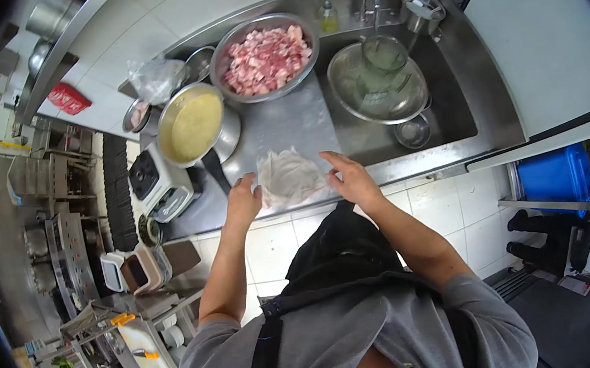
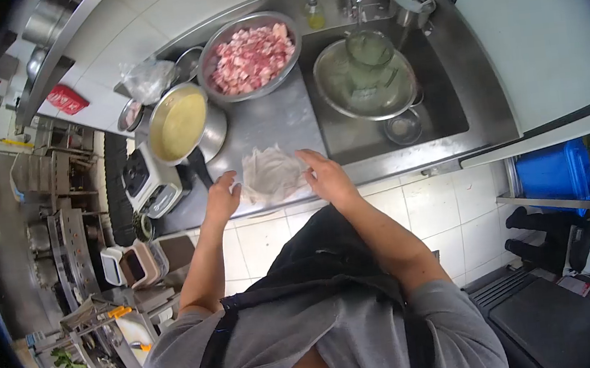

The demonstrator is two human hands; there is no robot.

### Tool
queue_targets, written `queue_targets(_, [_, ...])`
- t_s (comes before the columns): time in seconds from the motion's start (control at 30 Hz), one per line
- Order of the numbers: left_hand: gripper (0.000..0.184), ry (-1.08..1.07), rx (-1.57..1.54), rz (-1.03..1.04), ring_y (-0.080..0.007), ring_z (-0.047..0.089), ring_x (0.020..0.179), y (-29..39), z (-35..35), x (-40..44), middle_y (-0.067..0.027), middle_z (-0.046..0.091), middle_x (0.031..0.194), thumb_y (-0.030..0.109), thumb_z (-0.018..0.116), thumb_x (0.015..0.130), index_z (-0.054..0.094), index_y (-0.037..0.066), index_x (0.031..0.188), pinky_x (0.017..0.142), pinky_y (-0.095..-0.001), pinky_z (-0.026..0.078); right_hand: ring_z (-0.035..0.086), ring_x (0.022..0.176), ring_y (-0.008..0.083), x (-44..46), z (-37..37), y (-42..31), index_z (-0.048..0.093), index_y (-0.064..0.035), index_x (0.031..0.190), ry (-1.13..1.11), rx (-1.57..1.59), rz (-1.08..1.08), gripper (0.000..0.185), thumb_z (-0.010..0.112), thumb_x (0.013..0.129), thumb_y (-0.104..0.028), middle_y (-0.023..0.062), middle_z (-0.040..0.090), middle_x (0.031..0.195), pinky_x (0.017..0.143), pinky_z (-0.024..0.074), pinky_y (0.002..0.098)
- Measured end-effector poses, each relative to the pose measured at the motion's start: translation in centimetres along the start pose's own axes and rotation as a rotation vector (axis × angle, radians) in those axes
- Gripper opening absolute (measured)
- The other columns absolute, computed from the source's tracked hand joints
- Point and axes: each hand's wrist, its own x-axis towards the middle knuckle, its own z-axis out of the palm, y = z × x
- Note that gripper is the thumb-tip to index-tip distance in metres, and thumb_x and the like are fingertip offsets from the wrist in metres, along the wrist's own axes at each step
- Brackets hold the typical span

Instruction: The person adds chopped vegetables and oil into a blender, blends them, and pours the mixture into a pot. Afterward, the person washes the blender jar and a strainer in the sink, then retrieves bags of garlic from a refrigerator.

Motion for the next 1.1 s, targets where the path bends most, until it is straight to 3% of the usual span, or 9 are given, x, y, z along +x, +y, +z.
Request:
queue_targets(0.23, [0.033, -0.085, -0.487, 0.092, -0.0254, 0.065, 0.096, 12.0, 6.6, 17.1, -0.0161, 0.065, 0.108, 0.013, 0.066, 0.081, 0.062, 0.002, 0.112, 0.076, -0.0333, 0.053, 0.061, 0.1, 0.035, 2.3, -12.8, 10.2, 0.062, -0.0013, 0.111, 0.223, -0.34, 0.203, 0.033, 0.067, 0.082, -0.015, 0.0192, 0.062, 0.111, 0.082, 0.0508, 0.0381])
queue_targets(0.3, [0.031, -0.107, -0.599, 0.152, -0.0202, 0.064, 0.094, 14.6, 9.7, 25.5, -0.0147, 0.065, 0.108, 0.017, 0.063, 0.084, 0.062, 0.002, 0.111, 0.074, -0.0321, 0.052, 0.065, 0.088, 0.0317, 2.9, -17.0, 12.2, 0.063, -0.0003, 0.108, 0.306, -0.279, 0.353, 0.028, 0.067, 0.083, -0.013, 0.019, 0.063, 0.1, 0.076, 0.0529, 0.0358])
queue_targets(0.37, [0.03, -0.209, -0.743, 0.017, -0.0185, 0.064, 0.087, 17.3, 14.2, 34.9, -0.0109, 0.067, 0.102, 0.018, 0.062, 0.085, 0.063, 0.002, 0.11, 0.072, -0.0307, 0.051, 0.064, 0.069, 0.0158, 3.2, -20.3, 14.9, 0.063, -0.0021, 0.109, 0.335, -0.37, 0.41, 0.026, 0.065, 0.086, -0.013, 0.0103, 0.064, 0.09, 0.056, 0.0512, 0.0279])
queue_targets(0.53, [0.018, -0.431, -0.962, -0.258, -0.021, 0.063, 0.074, 23.2, 25.8, 51.5, -0.0072, 0.066, 0.082, 0.012, 0.063, 0.081, 0.065, 0.004, 0.097, 0.063, -0.0323, 0.05, 0.063, 0.071, 0.0206, 5.7, -23.4, 17.4, 0.063, -0.0007, 0.107, 0.473, -0.306, 0.547, 0.025, 0.066, 0.084, -0.011, 0.0134, 0.064, 0.089, 0.059, 0.0497, 0.03])
queue_targets(0.63, [0.02, -0.699, -0.989, -0.293, -0.0174, 0.061, 0.082, 24.2, 30.4, 56.1, -0.0069, 0.064, 0.091, 0.013, 0.058, 0.082, 0.063, 0.002, 0.098, 0.058, -0.0277, 0.047, 0.065, 0.08, 0.0307, 9.1, -23.4, 16.7, 0.063, -0.0004, 0.108, 0.513, -0.278, 0.624, 0.029, 0.068, 0.081, -0.01, 0.0186, 0.065, 0.094, 0.072, 0.051, 0.0354])
queue_targets(0.8, [0.011, -0.809, -0.945, -0.333, -0.0119, 0.057, 0.063, 24.7, 31.0, 57.7, -0.001, 0.052, 0.069, 0.014, 0.063, 0.081, 0.055, 0.008, 0.076, 0.041, -0.0217, 0.036, 0.059, 0.103, 0.0384, 13.1, -21.7, 21.7, 0.052, -0.0046, 0.125, 0.404, -0.39, 0.463, 0.052, 0.07, 0.077, -0.012, 0.0213, 0.059, 0.116, 0.087, 0.0476, 0.0429])
queue_targets(0.97, [0.012, -0.836, -1.088, -0.383, -0.0125, 0.054, 0.06, 24.7, 29.7, 57.6, -0.0012, 0.054, 0.069, 0.013, 0.063, 0.081, 0.054, 0.009, 0.074, 0.042, -0.0223, 0.034, 0.053, 0.113, 0.0403, 15.0, -20.6, 24.4, 0.044, -0.0051, 0.132, 0.37, -0.431, 0.498, 0.063, 0.07, 0.075, -0.013, 0.0219, 0.054, 0.124, 0.093, 0.0447, 0.044])
queue_targets(1.03, [0.011, -0.786, -1.107, -0.415, -0.0131, 0.055, 0.061, 25.0, 29.2, 57.5, -0.0018, 0.054, 0.069, 0.013, 0.063, 0.081, 0.056, 0.009, 0.075, 0.045, -0.023, 0.038, 0.062, 0.101, 0.0302, 15.6, -20.5, 24.2, 0.048, -0.0048, 0.131, 0.441, -0.488, 0.497, 0.066, 0.075, 0.071, -0.014, 0.0162, 0.059, 0.12, 0.088, 0.0491, 0.0388])
queue_targets(1.1, [0.007, -0.784, -1.078, -0.416, -0.0144, 0.059, 0.065, 24.8, 28.2, 56.7, -0.0035, 0.058, 0.075, 0.015, 0.061, 0.083, 0.059, 0.008, 0.082, 0.05, -0.0244, 0.043, 0.052, 0.114, 0.04, 15.9, -20.8, 24.1, 0.047, -0.0056, 0.131, 0.378, -0.361, 0.599, 0.063, 0.071, 0.073, -0.014, 0.0225, 0.052, 0.126, 0.096, 0.0426, 0.0432])
